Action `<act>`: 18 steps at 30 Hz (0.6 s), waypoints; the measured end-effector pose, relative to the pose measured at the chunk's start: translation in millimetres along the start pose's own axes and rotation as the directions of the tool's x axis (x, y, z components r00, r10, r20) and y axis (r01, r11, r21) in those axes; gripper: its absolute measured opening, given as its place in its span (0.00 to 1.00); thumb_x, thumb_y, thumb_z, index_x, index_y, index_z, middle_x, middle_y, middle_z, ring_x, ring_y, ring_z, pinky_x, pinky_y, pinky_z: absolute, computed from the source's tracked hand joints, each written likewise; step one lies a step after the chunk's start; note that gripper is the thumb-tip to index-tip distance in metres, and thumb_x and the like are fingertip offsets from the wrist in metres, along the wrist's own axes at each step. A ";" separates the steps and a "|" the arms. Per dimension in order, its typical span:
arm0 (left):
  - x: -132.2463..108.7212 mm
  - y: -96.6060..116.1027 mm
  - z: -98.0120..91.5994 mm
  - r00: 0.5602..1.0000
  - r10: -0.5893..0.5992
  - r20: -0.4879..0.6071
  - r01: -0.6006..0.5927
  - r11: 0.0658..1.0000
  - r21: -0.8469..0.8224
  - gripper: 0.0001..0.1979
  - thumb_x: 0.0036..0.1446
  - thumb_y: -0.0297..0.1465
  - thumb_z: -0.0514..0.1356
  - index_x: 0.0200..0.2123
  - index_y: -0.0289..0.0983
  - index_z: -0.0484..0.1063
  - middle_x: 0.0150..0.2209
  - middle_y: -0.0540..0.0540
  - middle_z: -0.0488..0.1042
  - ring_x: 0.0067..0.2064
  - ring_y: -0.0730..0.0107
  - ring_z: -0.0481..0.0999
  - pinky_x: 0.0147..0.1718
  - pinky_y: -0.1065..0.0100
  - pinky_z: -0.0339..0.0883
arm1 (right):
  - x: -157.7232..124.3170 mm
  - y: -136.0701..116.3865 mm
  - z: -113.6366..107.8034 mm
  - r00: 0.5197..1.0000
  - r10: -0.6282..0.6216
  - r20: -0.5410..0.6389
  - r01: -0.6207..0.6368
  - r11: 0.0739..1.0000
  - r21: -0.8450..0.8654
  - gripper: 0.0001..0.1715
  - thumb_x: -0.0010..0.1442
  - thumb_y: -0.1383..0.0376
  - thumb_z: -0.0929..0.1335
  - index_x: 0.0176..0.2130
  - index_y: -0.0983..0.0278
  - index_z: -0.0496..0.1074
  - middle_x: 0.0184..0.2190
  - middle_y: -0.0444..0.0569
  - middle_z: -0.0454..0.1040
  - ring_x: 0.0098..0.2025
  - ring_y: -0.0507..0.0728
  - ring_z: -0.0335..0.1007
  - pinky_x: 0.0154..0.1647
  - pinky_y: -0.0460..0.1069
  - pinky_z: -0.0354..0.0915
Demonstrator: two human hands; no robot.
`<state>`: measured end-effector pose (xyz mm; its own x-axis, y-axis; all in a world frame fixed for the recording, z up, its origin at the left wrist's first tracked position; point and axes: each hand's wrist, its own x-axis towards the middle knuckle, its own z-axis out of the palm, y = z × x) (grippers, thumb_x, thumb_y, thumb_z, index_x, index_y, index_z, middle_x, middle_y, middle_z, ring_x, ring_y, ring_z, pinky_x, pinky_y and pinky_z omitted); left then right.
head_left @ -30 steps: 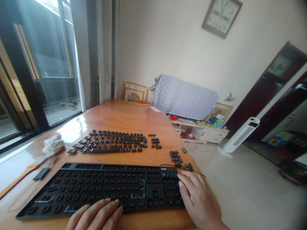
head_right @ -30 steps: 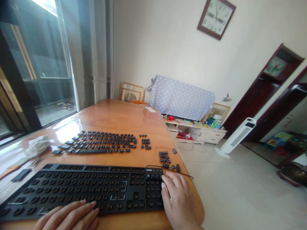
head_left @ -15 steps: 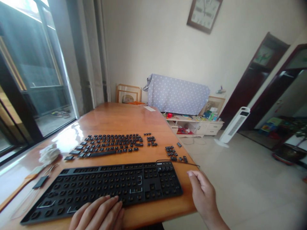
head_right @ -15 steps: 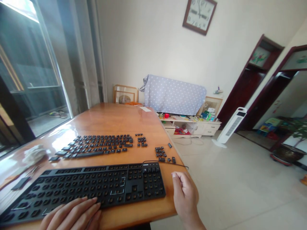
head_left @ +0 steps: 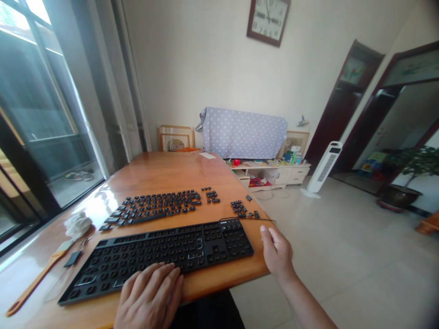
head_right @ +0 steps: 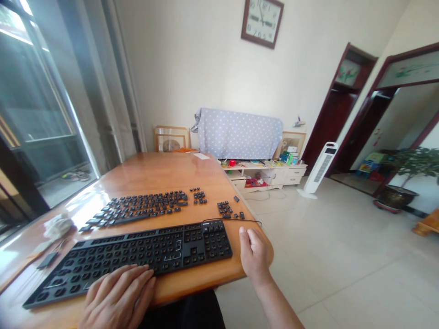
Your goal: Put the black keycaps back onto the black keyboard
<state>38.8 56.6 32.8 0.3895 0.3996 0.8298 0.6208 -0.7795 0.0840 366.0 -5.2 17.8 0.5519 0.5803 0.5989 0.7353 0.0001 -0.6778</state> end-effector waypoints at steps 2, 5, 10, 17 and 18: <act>1.5 1.7 -1.6 1.000 -0.003 0.022 0.003 1.000 -0.004 0.11 0.67 0.34 0.56 0.40 0.44 0.79 0.41 0.52 0.82 0.48 0.63 0.74 0.51 0.60 0.58 | 1.5 -3.1 0.0 1.000 -0.008 -0.004 0.008 1.000 -0.018 0.29 0.71 0.48 0.60 0.23 0.59 0.56 0.21 0.41 0.60 0.25 0.52 0.57 0.30 0.48 0.55; 0.9 2.2 -1.8 1.000 0.004 0.016 -0.004 1.000 -0.008 0.11 0.67 0.34 0.56 0.40 0.44 0.79 0.41 0.51 0.81 0.48 0.64 0.74 0.51 0.61 0.58 | 3.2 -6.4 0.1 1.000 -0.018 -0.012 0.018 0.999 -0.047 0.29 0.71 0.48 0.60 0.23 0.59 0.55 0.20 0.40 0.59 0.25 0.52 0.57 0.30 0.48 0.54; -5.3 1.9 4.2 0.999 -0.045 -0.010 0.045 0.999 -0.025 0.13 0.68 0.35 0.55 0.39 0.43 0.80 0.41 0.49 0.81 0.50 0.62 0.73 0.54 0.59 0.57 | 3.7 -8.3 0.1 0.999 -0.036 -0.010 0.035 0.996 -0.086 0.30 0.71 0.47 0.59 0.22 0.59 0.55 0.20 0.41 0.60 0.25 0.53 0.58 0.29 0.48 0.54; -16.4 -2.8 13.8 0.995 -0.100 0.004 0.100 0.991 -0.090 0.14 0.68 0.37 0.54 0.42 0.45 0.80 0.45 0.51 0.82 0.51 0.62 0.74 0.56 0.58 0.57 | 2.1 -4.9 2.3 0.999 -0.036 0.007 0.037 0.994 -0.101 0.30 0.70 0.47 0.60 0.22 0.59 0.55 0.20 0.41 0.61 0.25 0.53 0.58 0.30 0.48 0.55; -17.2 -3.5 15.3 0.996 -0.090 -0.021 0.087 0.992 -0.091 0.14 0.68 0.37 0.54 0.41 0.45 0.80 0.44 0.51 0.82 0.51 0.63 0.75 0.56 0.59 0.57 | 2.0 -4.0 2.5 0.999 -0.030 0.013 0.031 0.995 -0.096 0.29 0.70 0.48 0.60 0.23 0.59 0.55 0.21 0.41 0.61 0.25 0.53 0.58 0.30 0.48 0.56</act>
<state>40.4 59.9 9.8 0.3178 0.4577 0.8304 0.5882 -0.7820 0.2059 363.2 -2.0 20.6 0.5245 0.5905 0.6133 0.7866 -0.0604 -0.6145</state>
